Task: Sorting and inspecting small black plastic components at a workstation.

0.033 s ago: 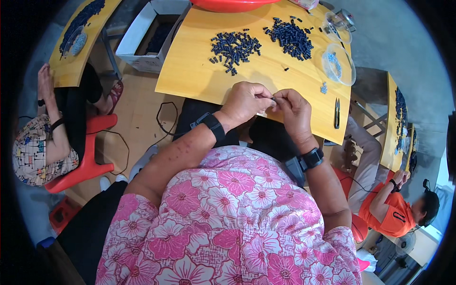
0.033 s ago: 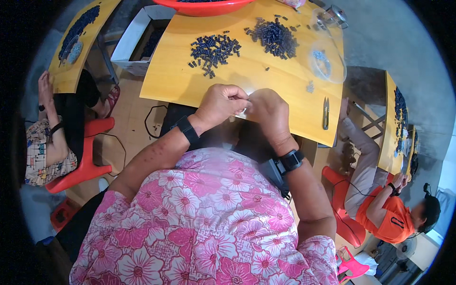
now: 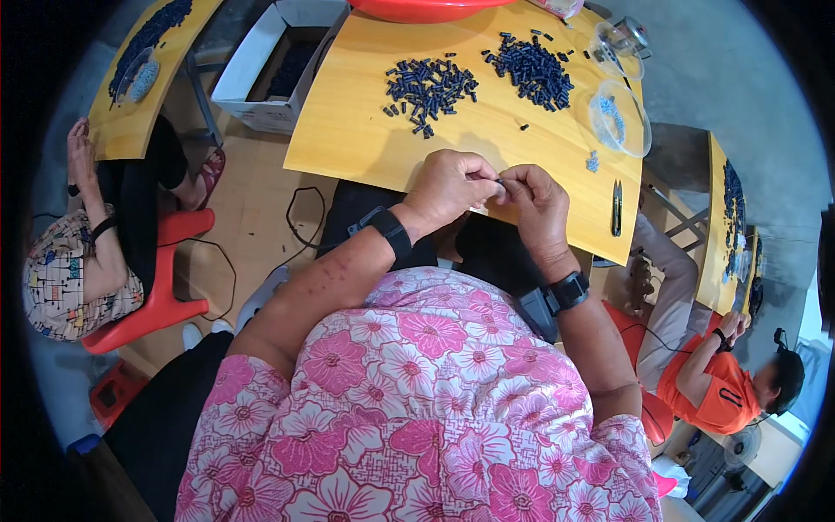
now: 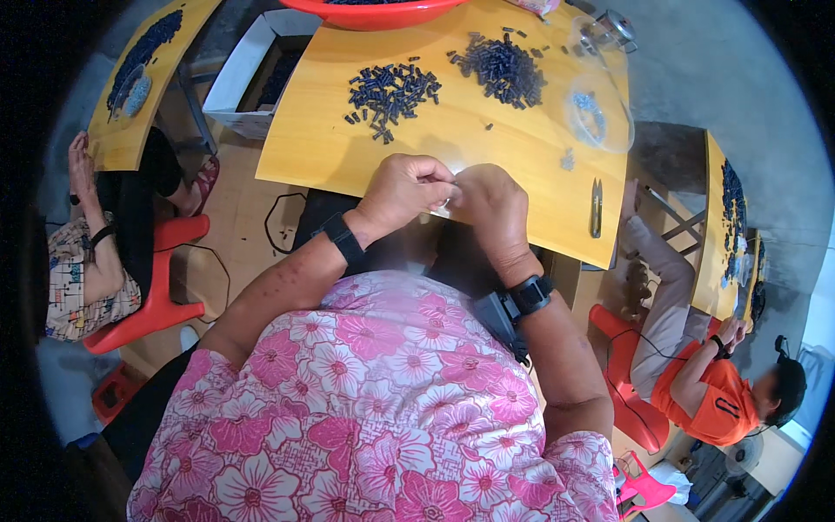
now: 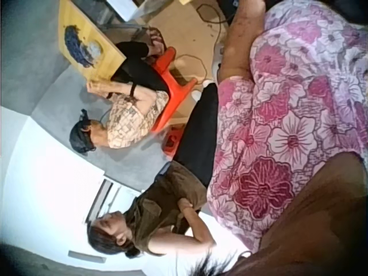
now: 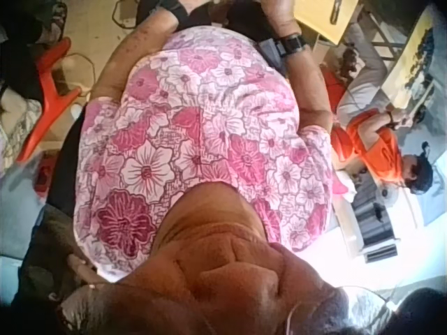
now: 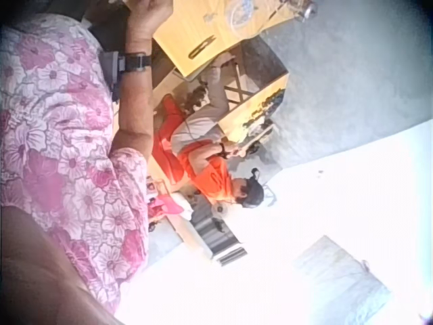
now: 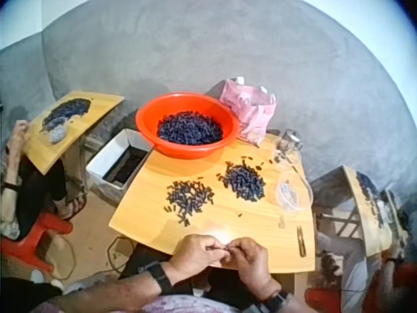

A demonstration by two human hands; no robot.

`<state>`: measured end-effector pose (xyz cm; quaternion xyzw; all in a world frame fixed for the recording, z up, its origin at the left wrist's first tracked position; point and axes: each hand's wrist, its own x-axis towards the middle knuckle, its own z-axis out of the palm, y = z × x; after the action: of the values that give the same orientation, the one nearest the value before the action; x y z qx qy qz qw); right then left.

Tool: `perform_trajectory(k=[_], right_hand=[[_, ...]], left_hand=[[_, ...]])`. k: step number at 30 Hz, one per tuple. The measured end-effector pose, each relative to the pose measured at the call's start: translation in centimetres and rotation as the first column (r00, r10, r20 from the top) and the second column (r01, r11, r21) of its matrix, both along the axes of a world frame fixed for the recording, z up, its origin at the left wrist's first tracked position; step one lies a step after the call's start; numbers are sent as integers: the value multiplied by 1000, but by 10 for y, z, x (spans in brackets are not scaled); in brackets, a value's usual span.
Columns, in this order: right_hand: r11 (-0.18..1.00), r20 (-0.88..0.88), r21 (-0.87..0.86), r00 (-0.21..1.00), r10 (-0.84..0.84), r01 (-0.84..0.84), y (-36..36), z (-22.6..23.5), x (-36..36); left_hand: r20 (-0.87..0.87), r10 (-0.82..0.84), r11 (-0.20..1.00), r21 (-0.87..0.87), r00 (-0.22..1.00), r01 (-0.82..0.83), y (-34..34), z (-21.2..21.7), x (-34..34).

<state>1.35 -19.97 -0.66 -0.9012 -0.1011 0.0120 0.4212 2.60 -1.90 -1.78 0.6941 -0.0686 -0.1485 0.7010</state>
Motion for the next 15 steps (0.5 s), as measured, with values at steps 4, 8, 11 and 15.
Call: perform_trajectory(k=[4,8,11,15], right_hand=[[997,114,39,991,-74,70,6,-3,-6],[989,178,96,975,-130,115,10,-4,-9],[964,122,224,978,-171,141,11,-6,-9],[895,-80,395,978,-192,208,9,-9,-9]], left_hand=[[-85,5,994,-111,996,-15,0,1,0],[-48,1,999,-40,999,-3,1,1,0],[-65,3,1000,-16,998,-4,0,3,0],[-72,14,999,-47,997,-17,-1,0,0]])
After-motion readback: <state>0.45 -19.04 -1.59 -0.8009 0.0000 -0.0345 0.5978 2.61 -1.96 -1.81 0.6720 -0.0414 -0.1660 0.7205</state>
